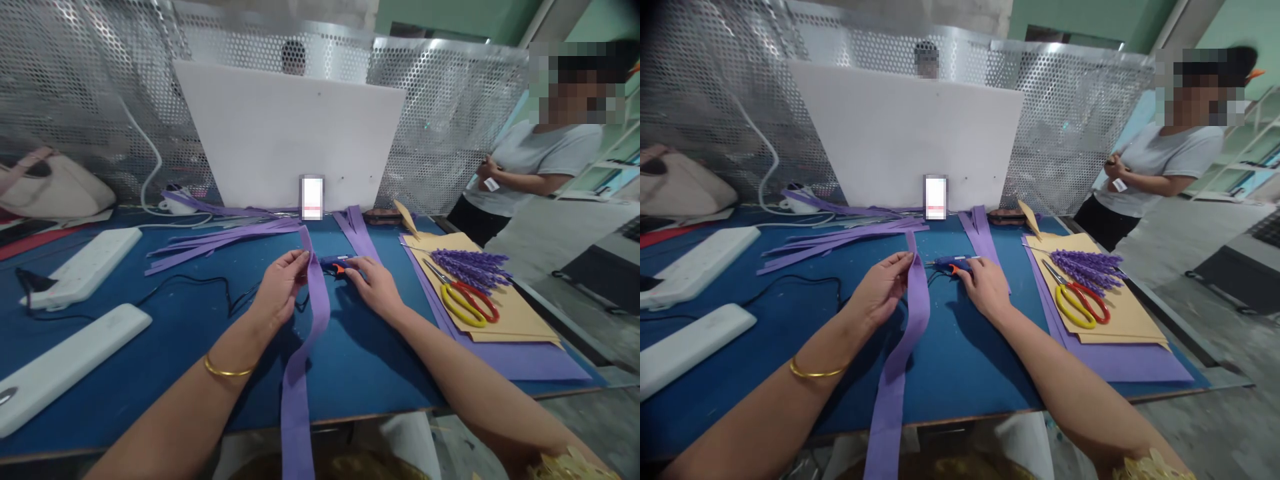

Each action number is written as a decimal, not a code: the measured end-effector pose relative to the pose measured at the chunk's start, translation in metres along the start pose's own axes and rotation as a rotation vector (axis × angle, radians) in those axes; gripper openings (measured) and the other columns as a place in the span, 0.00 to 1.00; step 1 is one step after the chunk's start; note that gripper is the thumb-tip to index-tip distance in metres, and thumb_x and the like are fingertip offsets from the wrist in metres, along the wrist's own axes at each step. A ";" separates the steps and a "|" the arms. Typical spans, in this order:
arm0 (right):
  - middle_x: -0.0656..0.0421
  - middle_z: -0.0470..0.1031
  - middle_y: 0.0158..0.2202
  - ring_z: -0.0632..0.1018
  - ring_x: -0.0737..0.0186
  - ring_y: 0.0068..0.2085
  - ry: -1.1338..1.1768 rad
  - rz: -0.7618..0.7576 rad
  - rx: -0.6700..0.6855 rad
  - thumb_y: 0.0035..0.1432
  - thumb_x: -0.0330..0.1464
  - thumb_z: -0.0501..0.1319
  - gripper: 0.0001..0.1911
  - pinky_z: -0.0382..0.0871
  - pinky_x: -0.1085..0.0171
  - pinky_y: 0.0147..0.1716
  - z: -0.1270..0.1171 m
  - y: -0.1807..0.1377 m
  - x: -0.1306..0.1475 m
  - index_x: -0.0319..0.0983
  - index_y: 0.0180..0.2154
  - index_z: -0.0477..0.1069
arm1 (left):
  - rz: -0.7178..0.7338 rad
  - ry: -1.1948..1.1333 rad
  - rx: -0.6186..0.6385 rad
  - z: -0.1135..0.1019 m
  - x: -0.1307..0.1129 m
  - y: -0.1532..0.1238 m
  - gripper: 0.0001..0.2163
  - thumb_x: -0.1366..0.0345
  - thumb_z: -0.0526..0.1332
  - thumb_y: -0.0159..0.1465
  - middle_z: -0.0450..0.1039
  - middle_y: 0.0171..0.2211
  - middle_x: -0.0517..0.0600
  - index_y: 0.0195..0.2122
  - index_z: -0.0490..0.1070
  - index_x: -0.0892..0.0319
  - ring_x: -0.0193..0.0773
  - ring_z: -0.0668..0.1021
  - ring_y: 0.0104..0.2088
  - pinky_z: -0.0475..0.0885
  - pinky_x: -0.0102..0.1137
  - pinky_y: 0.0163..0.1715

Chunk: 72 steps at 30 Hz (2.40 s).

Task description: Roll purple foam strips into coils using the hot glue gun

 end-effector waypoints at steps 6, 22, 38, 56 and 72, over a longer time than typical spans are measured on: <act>0.52 0.79 0.35 0.81 0.55 0.39 1.250 0.133 0.826 0.55 0.56 0.63 0.31 0.73 0.53 0.46 0.006 -0.030 0.035 0.35 0.44 0.76 | 0.148 -0.046 0.060 0.004 0.003 -0.004 0.16 0.61 0.77 0.45 0.71 0.24 0.42 0.30 0.74 0.61 0.26 0.70 0.23 0.65 0.22 0.23; 0.53 0.79 0.38 0.77 0.52 0.41 -0.080 -0.085 -0.155 0.63 0.43 0.58 0.14 0.64 0.58 0.39 -0.055 0.002 0.005 0.40 0.42 0.71 | 0.347 0.279 0.086 0.010 0.015 -0.013 0.10 0.63 0.69 0.53 0.76 0.26 0.47 0.32 0.72 0.60 0.38 0.80 0.30 0.74 0.31 0.31; 0.61 0.74 0.29 0.67 0.67 0.26 0.584 -0.059 -0.078 0.53 0.39 0.68 0.13 0.61 0.65 0.27 -0.021 -0.009 0.020 0.41 0.28 0.67 | 0.171 0.220 0.166 0.009 0.018 -0.015 0.12 0.62 0.71 0.51 0.78 0.30 0.48 0.33 0.72 0.60 0.41 0.82 0.34 0.77 0.35 0.39; 0.61 0.78 0.30 0.74 0.61 0.32 0.083 -0.220 -0.100 0.59 0.36 0.67 0.09 0.65 0.63 0.34 -0.034 -0.009 0.017 0.43 0.30 0.69 | 0.441 0.867 0.209 0.001 0.001 -0.013 0.04 0.61 0.70 0.53 0.81 0.25 0.47 0.27 0.83 0.52 0.42 0.79 0.29 0.71 0.32 0.30; 0.61 0.79 0.29 0.75 0.59 0.34 0.103 -0.282 -0.121 0.57 0.33 0.68 0.10 0.67 0.62 0.36 -0.037 -0.009 0.019 0.43 0.27 0.69 | 0.574 0.943 0.271 0.000 0.001 -0.012 0.06 0.59 0.68 0.58 0.83 0.31 0.49 0.30 0.84 0.52 0.43 0.82 0.33 0.72 0.33 0.35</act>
Point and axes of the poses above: each hand's wrist, its own y-axis towards the middle knuckle, its own z-axis out of the palm, x = y × z, the point moved 1 cm from there along y, towards the middle knuckle
